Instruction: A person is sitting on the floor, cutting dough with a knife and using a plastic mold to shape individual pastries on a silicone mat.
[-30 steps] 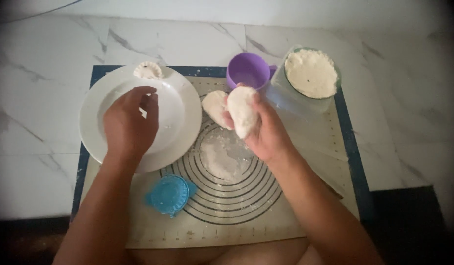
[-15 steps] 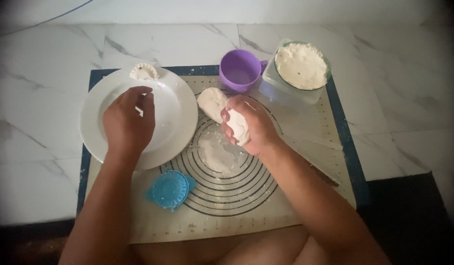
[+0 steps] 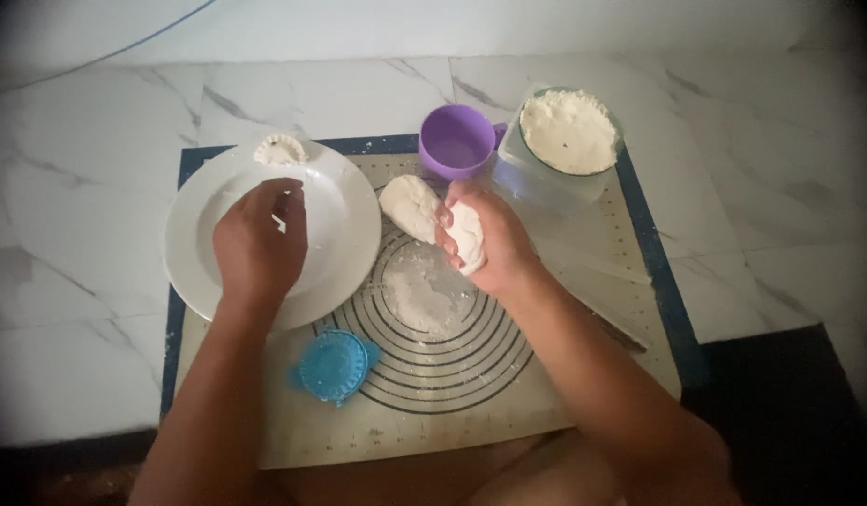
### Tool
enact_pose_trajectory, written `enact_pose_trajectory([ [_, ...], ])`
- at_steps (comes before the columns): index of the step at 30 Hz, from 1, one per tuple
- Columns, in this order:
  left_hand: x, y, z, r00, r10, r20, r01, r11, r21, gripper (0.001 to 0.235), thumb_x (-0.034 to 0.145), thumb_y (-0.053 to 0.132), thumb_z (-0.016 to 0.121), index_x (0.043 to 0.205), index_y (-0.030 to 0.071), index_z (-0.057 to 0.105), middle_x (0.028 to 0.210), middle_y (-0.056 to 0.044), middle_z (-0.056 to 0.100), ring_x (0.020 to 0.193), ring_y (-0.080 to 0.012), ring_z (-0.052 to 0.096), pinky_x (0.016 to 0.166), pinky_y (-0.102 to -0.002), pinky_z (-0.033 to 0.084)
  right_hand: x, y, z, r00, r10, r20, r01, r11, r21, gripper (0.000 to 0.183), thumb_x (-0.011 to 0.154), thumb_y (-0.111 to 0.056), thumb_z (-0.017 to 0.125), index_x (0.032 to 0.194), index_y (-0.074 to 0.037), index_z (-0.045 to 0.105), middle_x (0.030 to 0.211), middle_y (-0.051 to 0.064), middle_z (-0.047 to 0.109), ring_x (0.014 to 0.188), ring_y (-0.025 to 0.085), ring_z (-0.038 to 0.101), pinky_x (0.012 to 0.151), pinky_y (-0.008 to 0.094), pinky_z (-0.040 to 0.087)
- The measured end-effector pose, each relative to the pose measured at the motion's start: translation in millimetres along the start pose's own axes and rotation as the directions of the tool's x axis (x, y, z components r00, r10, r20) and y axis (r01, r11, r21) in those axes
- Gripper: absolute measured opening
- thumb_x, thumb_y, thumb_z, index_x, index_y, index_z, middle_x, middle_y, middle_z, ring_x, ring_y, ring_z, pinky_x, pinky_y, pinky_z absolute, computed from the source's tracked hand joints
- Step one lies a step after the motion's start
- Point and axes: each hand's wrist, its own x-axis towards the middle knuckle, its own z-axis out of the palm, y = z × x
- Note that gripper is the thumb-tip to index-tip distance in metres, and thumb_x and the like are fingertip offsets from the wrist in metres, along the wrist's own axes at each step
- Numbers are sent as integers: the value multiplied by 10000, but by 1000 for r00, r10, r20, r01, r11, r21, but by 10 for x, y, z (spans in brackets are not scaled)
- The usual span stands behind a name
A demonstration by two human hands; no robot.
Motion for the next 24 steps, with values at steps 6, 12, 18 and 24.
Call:
enact_pose_trajectory([
  [6, -4, -33, 17, 1000, -1, -28, 0, 1000, -31, 127, 1019, -12, 700, 1113, 36, 770, 798, -98, 734, 732, -274, 718, 653, -357, 570, -12, -86, 25, 984, 64, 163, -94, 979, 179, 381, 969, -336, 598, 1282, -121, 564, 1219, 185, 712, 1086, 331, 719, 916, 503, 611],
  [12, 10, -52, -53, 998, -55, -32, 56, 998, 30, 155, 1044, 7, 684, 1163, 52, 772, 861, -105, 749, 785, -289, 718, 695, -390, 581, 31, 90, -112, 984, 100, 146, -116, 987, 110, 495, 958, -423, 646, 1336, -123, 535, 1014, 81, 663, 972, 220, 689, 883, 506, 661],
  [18, 65, -43, -106, 976, -197, -89, 188, 977, -102, 193, 1041, -72, 651, 1211, -21, 726, 855, -176, 729, 810, -342, 713, 711, -434, 568, 70, 107, -173, 990, 113, 84, -119, 990, 72, 346, 883, -373, 695, 1158, -171, 632, 903, 63, 621, 719, 222, 681, 479, 336, 556],
  [24, 118, 14, -144, 918, -380, -115, 365, 921, -134, 203, 1050, -48, 624, 1211, 10, 733, 927, -150, 751, 852, -294, 729, 778, -412, 594, 51, 178, -166, 994, -59, 90, 56, 998, 34, 109, 956, -230, 609, 934, -123, 618, 693, 107, 614, 449, 213, 604, 275, 277, 438],
])
